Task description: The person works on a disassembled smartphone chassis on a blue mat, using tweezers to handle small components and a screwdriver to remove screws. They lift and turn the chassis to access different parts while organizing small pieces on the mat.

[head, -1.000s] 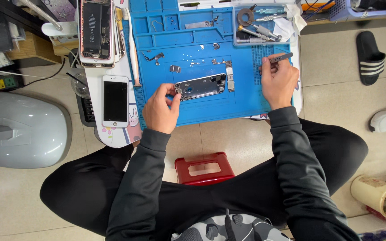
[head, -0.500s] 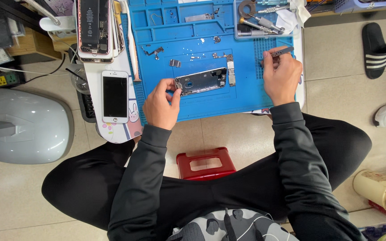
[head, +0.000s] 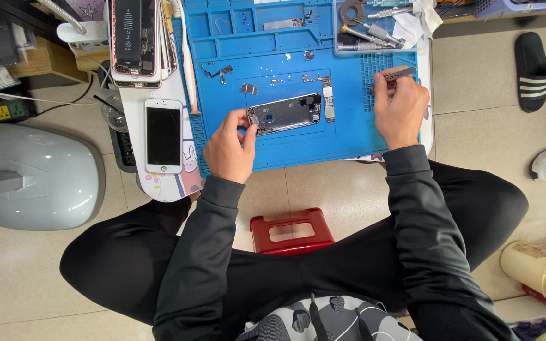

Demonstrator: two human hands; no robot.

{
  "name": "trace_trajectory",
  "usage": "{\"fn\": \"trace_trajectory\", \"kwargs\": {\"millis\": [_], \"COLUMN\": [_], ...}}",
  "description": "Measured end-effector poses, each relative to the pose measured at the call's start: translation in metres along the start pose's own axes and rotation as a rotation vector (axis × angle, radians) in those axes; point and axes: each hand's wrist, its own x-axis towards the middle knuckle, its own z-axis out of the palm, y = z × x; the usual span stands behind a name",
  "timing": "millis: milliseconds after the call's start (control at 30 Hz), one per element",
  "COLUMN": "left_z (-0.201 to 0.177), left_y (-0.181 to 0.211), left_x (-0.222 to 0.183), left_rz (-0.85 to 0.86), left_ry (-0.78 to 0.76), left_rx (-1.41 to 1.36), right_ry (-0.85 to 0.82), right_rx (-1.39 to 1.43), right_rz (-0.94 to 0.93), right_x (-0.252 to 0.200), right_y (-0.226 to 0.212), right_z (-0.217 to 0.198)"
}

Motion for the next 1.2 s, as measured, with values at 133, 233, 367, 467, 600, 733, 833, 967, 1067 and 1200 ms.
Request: {"fn": "trace_trajectory", "kwargs": {"millis": [133, 233, 367, 467, 600, 733, 833, 967, 1067, 1200], "left_z": [0.0008, 0.0026, 0.0023, 0.0023, 0.0032, 0.0017, 0.0013, 0.0009, -0.0005, -0.0009], "left_y": [-0.0004, -0.0018, -0.002, -0.0023, -0.0033, -0.0027, -0.0031, -0.0016, -0.0015, -0.0006], "left_x": [0.0003, 0.0003, 0.0004, 0.0001, 0.0006, 0.0014, 0.002, 0.0026, 0.0024, 0.0027], "left_rz": [-0.005, 0.002, 0.005, -0.002, -0.005, -0.001, -0.01, -0.014, -0.015, -0.02], "left_ry": [0.001, 0.01, 0.01, 0.007, 0.008, -0.002, -0.003, -0.01, -0.012, -0.023], "left_rx": [0.007, 0.003, -0.002, -0.002, -0.003, -0.013, -0.005, -0.007, -0.008, -0.007], "right_ry": [-0.003, 0.001, 0.001, -0.003, -0.01, -0.011, -0.008, -0.006, -0.005, -0.02], "right_rx": [0.012, 0.018, 0.025, 0.03, 0.048, 0.067, 0.072, 0.079, 0.084, 0.08], "right_rz": [0.004, 0.009, 0.012, 0.01, 0.01, 0.021, 0.008, 0.0, 0.0, 0.003], "right_x": [0.0005, -0.0002, -0.0004, -0.0012, 0.0013, 0.0003, -0.0001, 0.0002, -0.0001, 0.0009], "right_y": [-0.0033, -0.0031, -0.0021, -0.0003, -0.0061, -0.0065, -0.0054, -0.0041, -0.0064, -0.0086], "right_z": [-0.0012, -0.0018, -0.0019, -0.0012, -0.0037, -0.0045, -0.0037, -0.0038, -0.0038, -0.0075]}}
